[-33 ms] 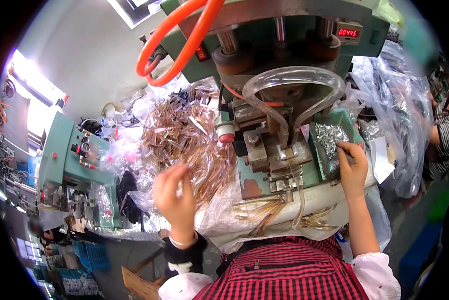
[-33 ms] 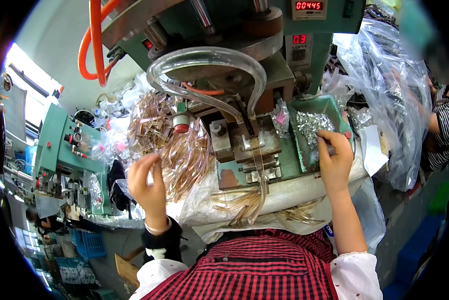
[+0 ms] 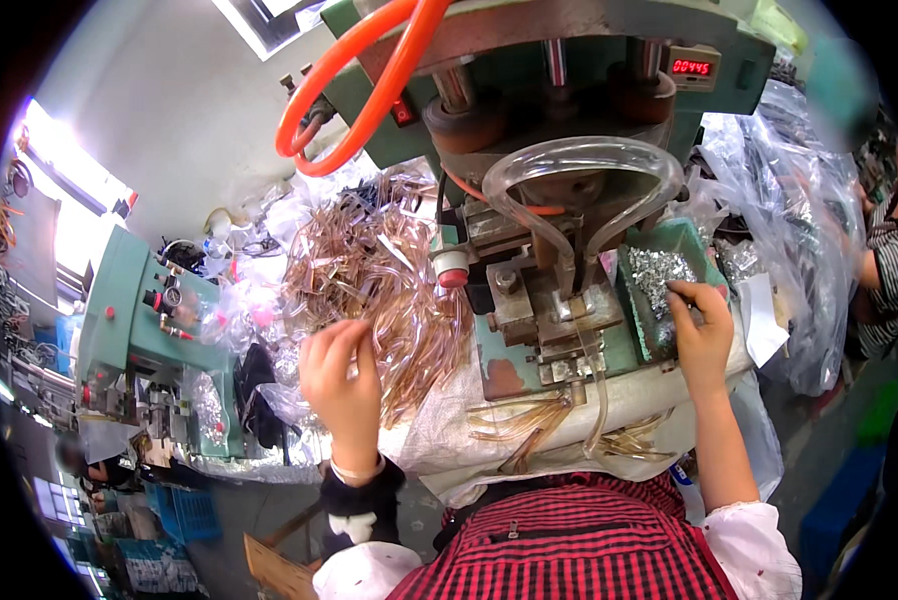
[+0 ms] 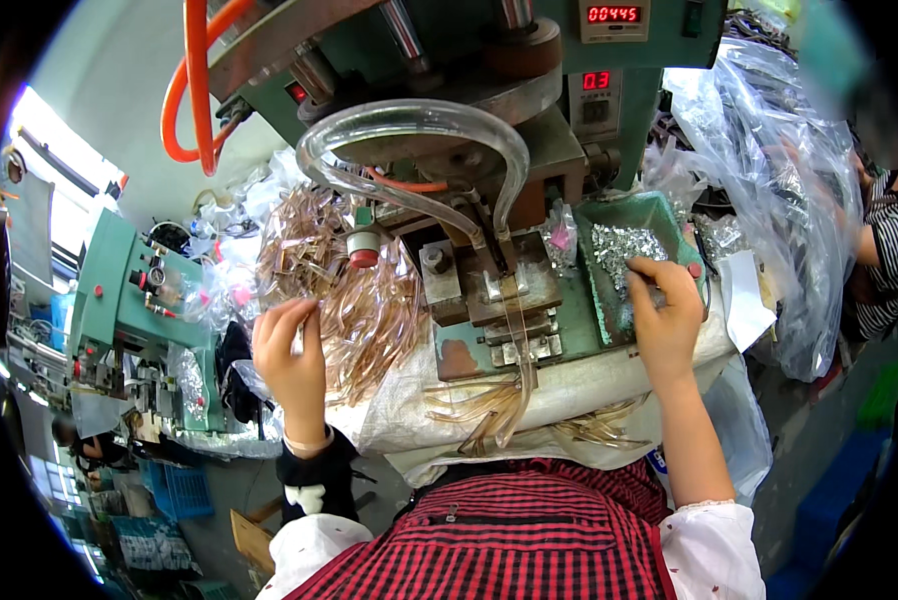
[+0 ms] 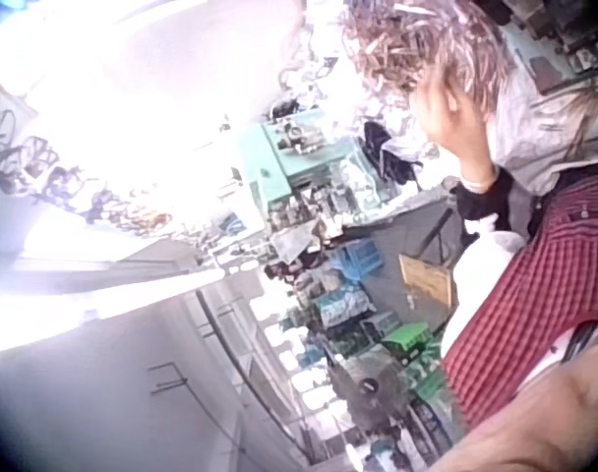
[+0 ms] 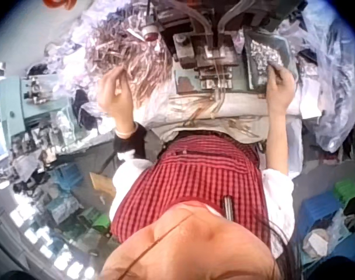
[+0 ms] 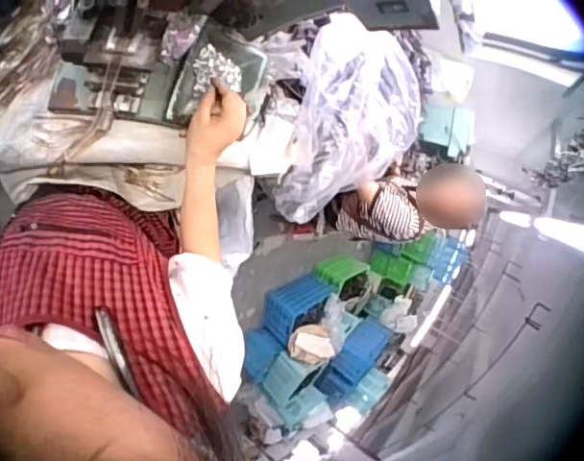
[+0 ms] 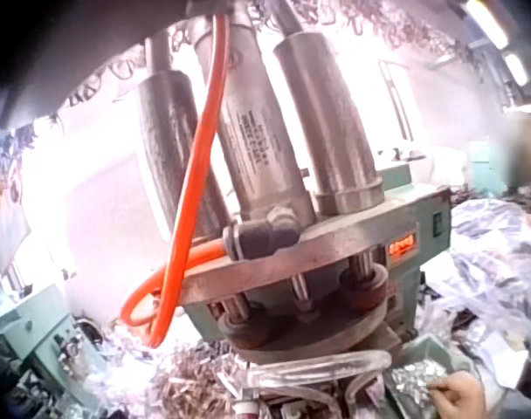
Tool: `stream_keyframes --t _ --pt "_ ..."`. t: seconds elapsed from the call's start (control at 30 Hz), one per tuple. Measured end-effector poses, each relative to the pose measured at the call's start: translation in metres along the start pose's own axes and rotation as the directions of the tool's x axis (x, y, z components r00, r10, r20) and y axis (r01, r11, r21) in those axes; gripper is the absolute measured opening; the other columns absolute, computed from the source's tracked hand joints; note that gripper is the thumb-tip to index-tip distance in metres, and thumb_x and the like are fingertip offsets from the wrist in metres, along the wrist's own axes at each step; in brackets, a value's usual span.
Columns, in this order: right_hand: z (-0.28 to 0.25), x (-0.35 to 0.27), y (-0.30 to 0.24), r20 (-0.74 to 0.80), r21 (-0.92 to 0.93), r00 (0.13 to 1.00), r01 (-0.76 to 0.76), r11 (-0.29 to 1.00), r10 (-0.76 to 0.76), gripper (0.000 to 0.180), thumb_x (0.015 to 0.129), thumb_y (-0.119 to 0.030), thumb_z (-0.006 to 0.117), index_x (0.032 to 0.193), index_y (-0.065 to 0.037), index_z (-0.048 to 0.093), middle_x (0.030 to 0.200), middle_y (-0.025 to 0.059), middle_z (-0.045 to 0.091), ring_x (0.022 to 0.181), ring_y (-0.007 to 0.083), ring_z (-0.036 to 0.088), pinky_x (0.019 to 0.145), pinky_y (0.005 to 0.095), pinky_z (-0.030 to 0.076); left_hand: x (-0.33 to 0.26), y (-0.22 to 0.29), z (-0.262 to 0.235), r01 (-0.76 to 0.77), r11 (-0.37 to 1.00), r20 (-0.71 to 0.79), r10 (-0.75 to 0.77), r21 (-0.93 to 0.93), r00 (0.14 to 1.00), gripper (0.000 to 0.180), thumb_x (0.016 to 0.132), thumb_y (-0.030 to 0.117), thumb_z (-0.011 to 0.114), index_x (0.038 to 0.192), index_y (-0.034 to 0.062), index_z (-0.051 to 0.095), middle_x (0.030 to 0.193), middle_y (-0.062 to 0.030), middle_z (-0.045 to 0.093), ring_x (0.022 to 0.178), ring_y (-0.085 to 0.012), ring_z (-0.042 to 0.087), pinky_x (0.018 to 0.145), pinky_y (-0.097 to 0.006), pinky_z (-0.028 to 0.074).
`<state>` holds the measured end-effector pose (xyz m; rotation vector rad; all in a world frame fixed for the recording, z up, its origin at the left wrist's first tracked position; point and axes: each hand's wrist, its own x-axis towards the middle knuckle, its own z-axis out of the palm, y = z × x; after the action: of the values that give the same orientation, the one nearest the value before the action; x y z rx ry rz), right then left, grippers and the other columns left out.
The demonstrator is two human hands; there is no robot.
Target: The person repeatedly places small metal pieces into a press machine, activates the press, and removes the processed items. They handle the pieces by hand and place them into a nearby container after each cycle.
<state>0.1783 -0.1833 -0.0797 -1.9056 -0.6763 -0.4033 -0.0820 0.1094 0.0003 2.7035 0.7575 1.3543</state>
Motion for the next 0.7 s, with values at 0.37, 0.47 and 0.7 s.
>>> stream_keyframes --t 0.37,0.47,0.7 --pt "-0.036 -0.025 0.024 -0.017 0.209 0.943 -0.321 0.924 0.332 0.014 0.091 -0.001 0.068 0.103 -0.003 0.074 0.089 0.0001 0.068 0.08 0.0062 0.059 0.073 0.0222 0.047 -0.06 -0.104 0.08 0.143 0.961 0.419 -0.234 0.237 0.877 0.012 0.08 0.016 0.077 0.089 0.0103 0.071 0.093 -0.0118 0.065 0.092 -0.0337 0.064 0.079 -0.045 0.051" --pt "-0.029 -0.018 -0.028 0.138 0.276 0.947 -0.319 0.907 0.291 0.017 0.089 0.0 0.07 0.105 -0.003 0.074 0.092 0.0031 0.07 0.084 0.0105 0.063 0.076 0.0248 0.049 -0.053 -0.086 0.09 0.098 0.969 0.393 -0.183 0.226 0.901 0.017 0.08 0.016 0.078 0.089 0.0086 0.065 0.09 -0.0134 0.065 0.088 -0.0352 0.064 0.078 -0.045 0.051" --pt "0.052 0.021 -0.089 0.251 0.543 0.961 -0.241 0.805 0.119 0.036 0.085 0.001 0.073 0.12 0.002 0.064 0.103 0.0103 0.071 0.094 0.0173 0.068 0.089 0.0303 0.052 -0.048 -0.091 0.094 0.258 0.965 0.501 -0.248 0.05 0.829 0.022 0.076 0.006 0.075 0.097 0.0049 0.071 0.072 -0.0087 0.062 0.069 -0.0224 0.063 0.066 -0.035 0.051"
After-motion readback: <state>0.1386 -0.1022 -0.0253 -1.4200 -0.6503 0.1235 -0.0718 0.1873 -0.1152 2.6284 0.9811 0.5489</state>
